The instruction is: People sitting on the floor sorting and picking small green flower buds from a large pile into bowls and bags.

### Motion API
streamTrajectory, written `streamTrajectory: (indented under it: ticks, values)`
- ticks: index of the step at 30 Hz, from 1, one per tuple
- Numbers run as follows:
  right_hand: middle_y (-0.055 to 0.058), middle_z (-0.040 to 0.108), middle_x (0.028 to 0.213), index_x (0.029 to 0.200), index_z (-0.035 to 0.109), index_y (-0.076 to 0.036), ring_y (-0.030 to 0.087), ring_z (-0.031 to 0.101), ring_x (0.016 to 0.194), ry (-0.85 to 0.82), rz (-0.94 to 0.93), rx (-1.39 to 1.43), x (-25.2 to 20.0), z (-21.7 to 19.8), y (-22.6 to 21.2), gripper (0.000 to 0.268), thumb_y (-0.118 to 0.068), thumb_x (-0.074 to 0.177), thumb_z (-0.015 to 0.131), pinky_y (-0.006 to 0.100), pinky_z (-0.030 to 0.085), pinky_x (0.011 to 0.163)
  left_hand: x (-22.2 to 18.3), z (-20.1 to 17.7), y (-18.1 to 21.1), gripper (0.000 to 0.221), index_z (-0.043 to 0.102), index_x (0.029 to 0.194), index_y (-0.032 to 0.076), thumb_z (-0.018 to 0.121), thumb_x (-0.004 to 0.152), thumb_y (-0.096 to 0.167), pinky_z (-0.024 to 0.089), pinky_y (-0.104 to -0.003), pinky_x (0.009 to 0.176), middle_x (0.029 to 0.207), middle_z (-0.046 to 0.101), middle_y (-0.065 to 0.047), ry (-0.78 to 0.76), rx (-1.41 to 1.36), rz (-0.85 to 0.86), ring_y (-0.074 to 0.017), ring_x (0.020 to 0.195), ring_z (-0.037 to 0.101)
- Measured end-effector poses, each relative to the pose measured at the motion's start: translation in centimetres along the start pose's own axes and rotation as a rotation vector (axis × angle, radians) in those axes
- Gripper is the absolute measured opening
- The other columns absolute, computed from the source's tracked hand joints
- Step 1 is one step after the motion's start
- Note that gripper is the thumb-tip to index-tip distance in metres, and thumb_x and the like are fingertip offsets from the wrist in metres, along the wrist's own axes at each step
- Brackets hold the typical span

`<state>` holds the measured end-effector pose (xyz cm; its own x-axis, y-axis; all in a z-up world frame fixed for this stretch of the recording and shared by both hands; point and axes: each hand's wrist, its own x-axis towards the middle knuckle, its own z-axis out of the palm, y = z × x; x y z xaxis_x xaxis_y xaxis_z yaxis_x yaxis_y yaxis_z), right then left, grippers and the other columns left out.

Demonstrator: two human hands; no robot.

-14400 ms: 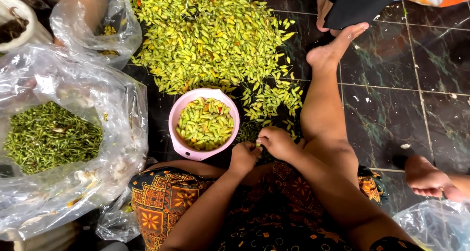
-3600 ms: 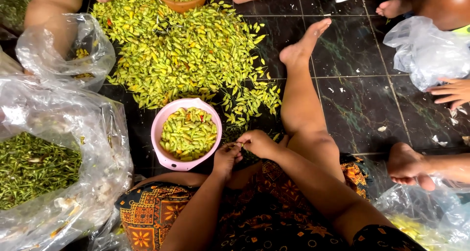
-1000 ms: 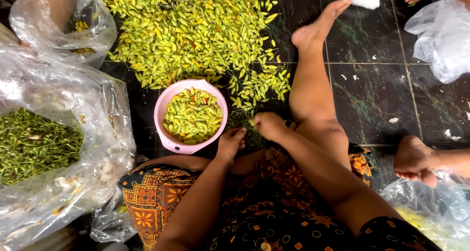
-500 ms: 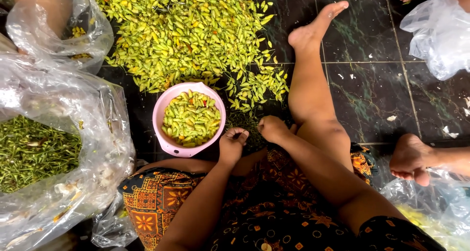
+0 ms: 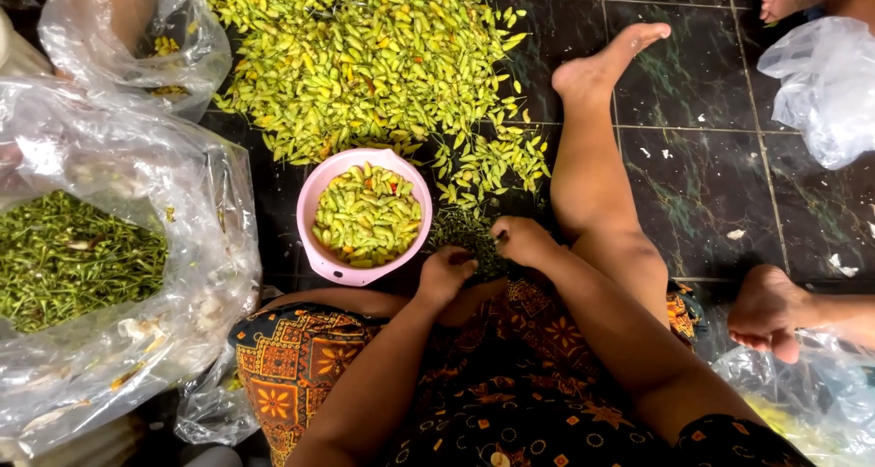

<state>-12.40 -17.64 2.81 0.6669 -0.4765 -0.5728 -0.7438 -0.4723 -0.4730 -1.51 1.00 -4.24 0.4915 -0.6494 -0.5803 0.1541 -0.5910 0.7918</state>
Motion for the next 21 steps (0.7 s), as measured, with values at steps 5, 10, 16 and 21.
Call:
streamTrajectory:
  ticks: [5,10,16,21]
  values:
    - [0.025,0.069,0.091,0.111,0.071,0.004,0.028,0.070,0.070,-0.129,0.098,0.656,-1.5,1.7,-3.0,0.033,-0.014,0.085,0.079,0.038,0.064,0.061,-0.7,1.0,0.4,0.044,0.074,0.115,0.012,0.085,0.083,0.040,0.060,-0.043,0.090,0.106,0.076,-0.012,-0.049,0.159,0.120,-0.0288,0.105,0.072]
    - [0.017,0.071,0.084,0.094,0.079,-0.008,0.032,0.072,0.074,0.060,-0.283,0.231,-1.9,1.4,-3.8,0.014,-0.019,0.087,0.074,0.041,0.059,0.061,-0.1,0.3,0.2,0.037,0.076,0.112,0.009,0.076,0.087,0.037,0.061,-0.039,0.083,0.100,0.077,-0.011,-0.002,0.192,0.032,-0.0255,0.098,0.074]
    - [0.012,0.062,0.085,0.092,0.073,-0.011,0.035,0.066,0.080,0.342,-0.569,-0.242,2.9,2.3,-1.4,0.014,-0.016,0.093,0.060,0.041,0.056,0.065,-0.8,0.5,0.8,0.040,0.071,0.110,-0.008,0.078,0.082,0.020,0.062,-0.030,0.059,0.072,0.069,-0.015,-0.059,-0.181,-0.124,-0.0195,0.063,0.069]
    - [0.030,0.050,0.140,0.136,0.058,0.003,0.055,0.048,0.131,0.212,-0.432,-0.295,7.3,0.4,-0.3,0.044,0.000,0.093,0.063,0.057,0.060,0.090,-2.3,0.1,3.9,0.046,0.064,0.129,-0.007,0.067,0.088,0.014,0.067,-0.038,0.078,0.094,0.073,-0.019,-0.141,-0.339,-0.128,-0.0243,0.086,0.073]
